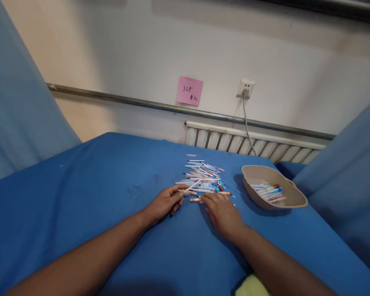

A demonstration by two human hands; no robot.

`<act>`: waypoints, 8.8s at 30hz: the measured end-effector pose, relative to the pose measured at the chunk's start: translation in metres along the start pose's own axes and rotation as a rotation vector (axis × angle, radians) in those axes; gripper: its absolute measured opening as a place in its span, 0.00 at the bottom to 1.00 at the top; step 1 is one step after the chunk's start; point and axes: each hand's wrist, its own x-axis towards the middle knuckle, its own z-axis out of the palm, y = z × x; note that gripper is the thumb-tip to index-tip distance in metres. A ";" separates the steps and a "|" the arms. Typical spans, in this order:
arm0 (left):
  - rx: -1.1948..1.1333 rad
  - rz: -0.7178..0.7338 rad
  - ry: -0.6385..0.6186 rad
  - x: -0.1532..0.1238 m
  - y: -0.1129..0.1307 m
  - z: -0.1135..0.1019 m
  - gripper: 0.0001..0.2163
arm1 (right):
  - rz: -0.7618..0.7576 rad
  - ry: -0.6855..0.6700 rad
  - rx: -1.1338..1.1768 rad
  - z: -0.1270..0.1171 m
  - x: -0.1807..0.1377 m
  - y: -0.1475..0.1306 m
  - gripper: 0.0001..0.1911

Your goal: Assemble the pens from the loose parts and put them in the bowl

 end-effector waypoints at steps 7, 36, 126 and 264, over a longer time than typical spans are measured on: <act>0.013 0.003 -0.003 -0.001 -0.003 -0.004 0.22 | 0.032 -0.088 -0.105 0.004 0.025 -0.022 0.12; 0.535 0.117 -0.254 -0.014 0.020 0.013 0.16 | 0.356 0.154 0.764 -0.012 -0.020 0.023 0.12; 0.172 -0.087 -0.259 -0.028 0.013 0.038 0.08 | 0.013 0.226 0.791 -0.027 -0.024 -0.023 0.04; 0.295 0.119 -0.286 -0.038 0.020 0.041 0.10 | 0.005 0.378 0.677 -0.048 -0.043 -0.012 0.11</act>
